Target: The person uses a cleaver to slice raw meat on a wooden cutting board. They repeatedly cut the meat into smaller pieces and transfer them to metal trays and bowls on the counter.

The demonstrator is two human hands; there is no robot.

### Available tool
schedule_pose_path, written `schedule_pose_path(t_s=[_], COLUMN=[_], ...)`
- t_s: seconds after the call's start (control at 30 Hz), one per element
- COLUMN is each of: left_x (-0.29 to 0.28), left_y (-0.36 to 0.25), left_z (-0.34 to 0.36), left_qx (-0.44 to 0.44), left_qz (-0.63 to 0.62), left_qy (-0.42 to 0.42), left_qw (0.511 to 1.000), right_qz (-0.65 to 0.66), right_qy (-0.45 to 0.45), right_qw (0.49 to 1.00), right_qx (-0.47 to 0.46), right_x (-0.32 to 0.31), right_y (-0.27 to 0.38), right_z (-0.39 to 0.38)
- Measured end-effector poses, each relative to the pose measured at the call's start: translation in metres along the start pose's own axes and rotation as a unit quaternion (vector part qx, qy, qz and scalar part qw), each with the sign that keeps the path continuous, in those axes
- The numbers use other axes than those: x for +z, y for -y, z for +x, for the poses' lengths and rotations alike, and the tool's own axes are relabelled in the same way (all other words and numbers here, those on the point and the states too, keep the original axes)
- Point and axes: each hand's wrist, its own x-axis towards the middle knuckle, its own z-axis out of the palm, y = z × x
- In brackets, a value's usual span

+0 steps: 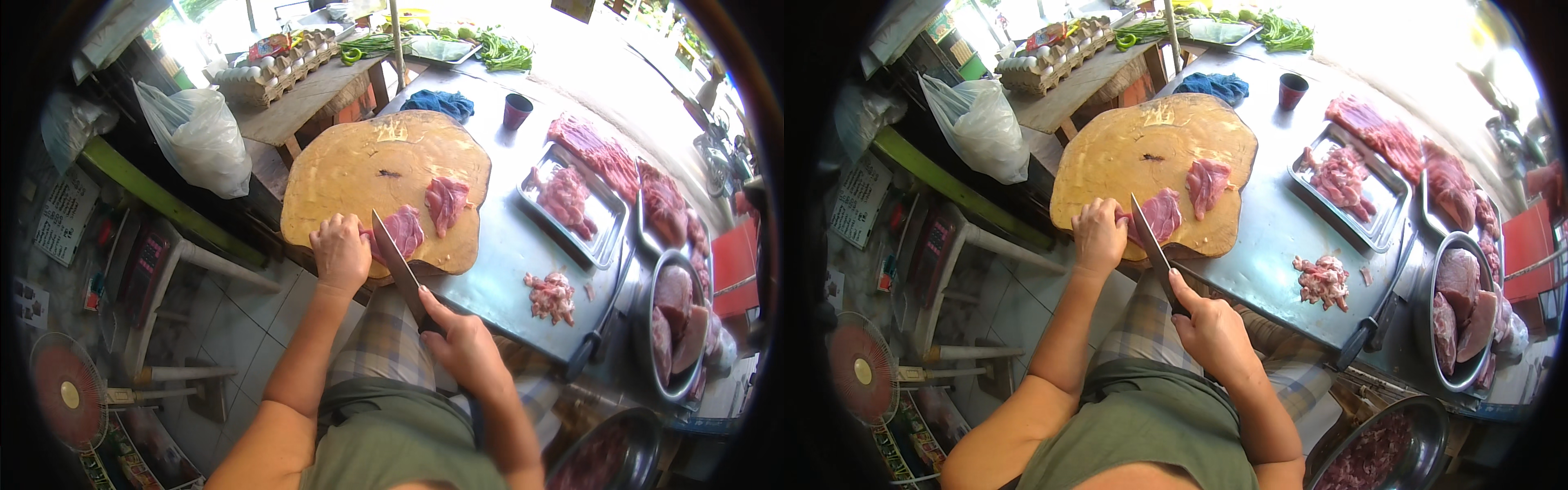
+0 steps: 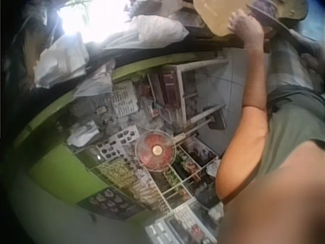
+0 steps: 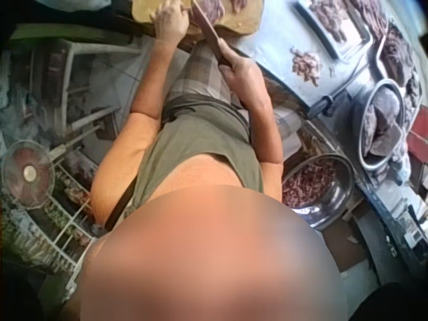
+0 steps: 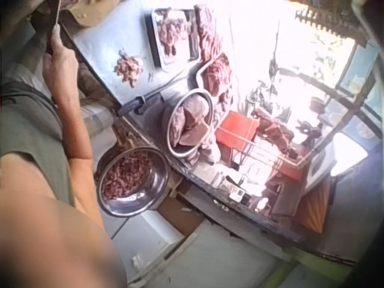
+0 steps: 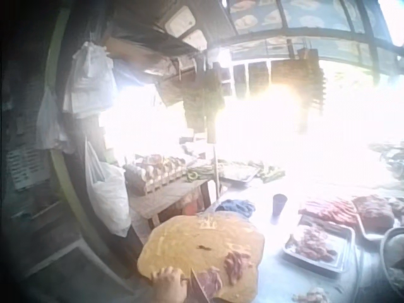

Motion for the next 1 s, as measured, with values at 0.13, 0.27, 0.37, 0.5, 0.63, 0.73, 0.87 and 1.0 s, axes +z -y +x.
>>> schedule_pose_path(t_s=[0.13,0.27,0.37,0.5,0.63,0.73,0.87,1.0], left_x=[0.0,0.0,-0.004,-0.011,-0.013,-0.013,-0.008,-0.005], left_y=[0.01,0.005,0.007,0.014,0.015,0.019,0.027,0.032], left_z=[0.004,0.0,0.002,0.002,-0.005,-0.003,0.003,0.003], left_qx=[0.008,0.038,0.016,0.009,0.145,0.181,0.215,0.239], left_qz=[-0.081,-0.122,-0.209,-0.296,-0.3,-0.291,-0.271,-0.257], left_qy=[0.021,0.043,0.054,-0.021,-0.077,-0.026,-0.013,-0.009], left_qw=[0.996,0.991,0.976,0.955,0.94,0.939,0.938,0.936], right_qz=[0.125,0.214,0.147,0.013,-0.072,-0.127,-0.186,-0.215], right_qy=[-0.055,-0.141,-0.137,-0.062,-0.034,0.003,0.017,0.016], right_qw=[0.987,0.954,0.956,0.996,0.997,0.992,0.982,0.976], right_qx=[0.087,0.153,0.216,0.06,-0.021,0.003,0.039,-0.028], right_x=[-0.009,-0.023,-0.026,-0.014,0.014,0.025,0.032,0.039], right_y=[0.004,0.002,0.0,0.006,0.017,0.024,0.03,0.024], right_z=[-0.027,-0.039,-0.039,-0.032,-0.008,0.004,0.003,0.025])
